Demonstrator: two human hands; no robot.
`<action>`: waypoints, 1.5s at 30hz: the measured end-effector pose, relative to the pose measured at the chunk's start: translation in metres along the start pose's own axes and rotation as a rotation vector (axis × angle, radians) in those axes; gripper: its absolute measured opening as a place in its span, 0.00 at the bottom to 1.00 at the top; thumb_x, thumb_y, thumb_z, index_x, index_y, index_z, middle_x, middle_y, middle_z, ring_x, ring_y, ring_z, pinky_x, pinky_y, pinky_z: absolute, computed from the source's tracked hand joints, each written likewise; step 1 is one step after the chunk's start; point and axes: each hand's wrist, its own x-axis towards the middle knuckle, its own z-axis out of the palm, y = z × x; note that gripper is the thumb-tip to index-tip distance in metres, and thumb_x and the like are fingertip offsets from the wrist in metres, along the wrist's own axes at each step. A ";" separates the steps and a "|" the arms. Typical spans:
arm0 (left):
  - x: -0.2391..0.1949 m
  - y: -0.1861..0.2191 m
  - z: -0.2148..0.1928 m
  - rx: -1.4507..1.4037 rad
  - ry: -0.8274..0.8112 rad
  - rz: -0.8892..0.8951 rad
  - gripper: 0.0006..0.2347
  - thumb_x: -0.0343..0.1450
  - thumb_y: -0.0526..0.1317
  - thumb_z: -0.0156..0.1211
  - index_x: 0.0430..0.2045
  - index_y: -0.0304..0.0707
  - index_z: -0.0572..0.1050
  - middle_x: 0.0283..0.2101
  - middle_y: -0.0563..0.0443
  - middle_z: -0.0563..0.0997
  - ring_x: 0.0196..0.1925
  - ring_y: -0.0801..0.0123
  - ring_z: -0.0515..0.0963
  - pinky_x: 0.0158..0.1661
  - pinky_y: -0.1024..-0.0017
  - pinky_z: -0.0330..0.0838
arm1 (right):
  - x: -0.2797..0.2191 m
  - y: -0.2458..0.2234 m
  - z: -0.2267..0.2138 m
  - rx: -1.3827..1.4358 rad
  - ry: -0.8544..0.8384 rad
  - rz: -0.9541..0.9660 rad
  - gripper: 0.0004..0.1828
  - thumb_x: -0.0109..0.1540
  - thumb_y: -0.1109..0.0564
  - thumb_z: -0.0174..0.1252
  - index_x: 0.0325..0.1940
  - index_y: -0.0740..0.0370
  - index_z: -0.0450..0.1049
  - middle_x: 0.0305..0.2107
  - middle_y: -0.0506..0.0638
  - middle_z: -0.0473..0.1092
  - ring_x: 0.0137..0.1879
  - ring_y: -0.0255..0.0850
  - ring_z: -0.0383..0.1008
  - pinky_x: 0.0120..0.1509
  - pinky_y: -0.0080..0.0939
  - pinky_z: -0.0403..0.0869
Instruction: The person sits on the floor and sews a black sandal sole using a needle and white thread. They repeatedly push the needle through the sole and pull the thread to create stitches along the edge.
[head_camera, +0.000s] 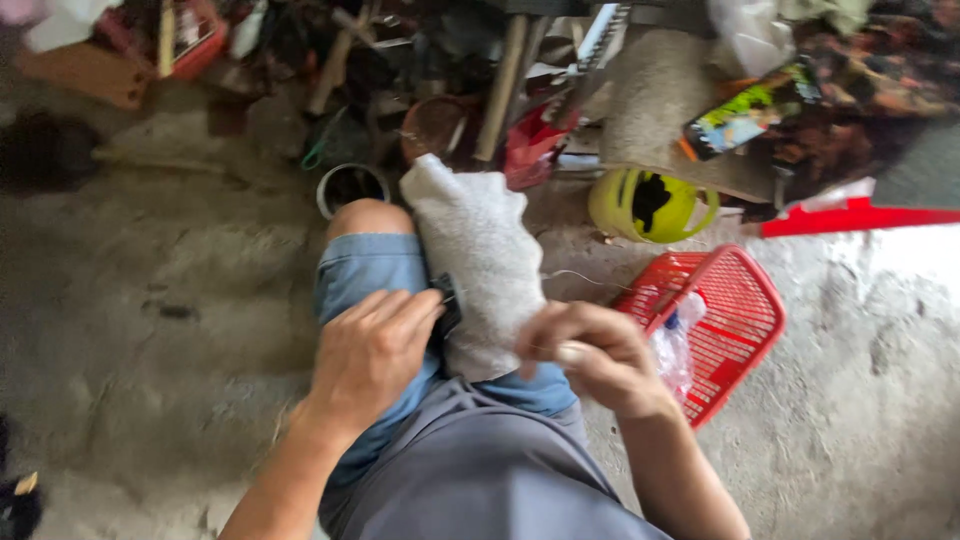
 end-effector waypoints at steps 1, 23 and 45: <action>0.000 0.000 0.001 0.012 -0.001 -0.018 0.04 0.75 0.41 0.55 0.37 0.58 0.76 0.22 0.60 0.70 0.29 0.67 0.79 0.29 0.70 0.75 | 0.005 0.002 -0.003 0.013 -0.016 0.008 0.12 0.65 0.58 0.55 0.33 0.72 0.74 0.31 0.68 0.76 0.35 0.53 0.81 0.42 0.50 0.77; 0.014 -0.013 0.015 0.018 -0.095 -0.066 0.05 0.75 0.41 0.52 0.40 0.54 0.75 0.25 0.54 0.73 0.32 0.58 0.79 0.32 0.61 0.77 | 0.060 0.002 0.001 -0.991 -0.380 0.009 0.28 0.65 0.65 0.54 0.71 0.60 0.65 0.32 0.57 0.81 0.37 0.57 0.83 0.41 0.58 0.78; -0.037 -0.046 -0.034 0.126 -0.031 -0.438 0.27 0.66 0.68 0.64 0.13 0.46 0.66 0.14 0.48 0.70 0.22 0.53 0.79 0.25 0.63 0.71 | 0.072 0.030 -0.003 -0.925 -0.346 -0.113 0.27 0.60 0.61 0.65 0.64 0.50 0.74 0.64 0.56 0.65 0.23 0.37 0.74 0.29 0.40 0.77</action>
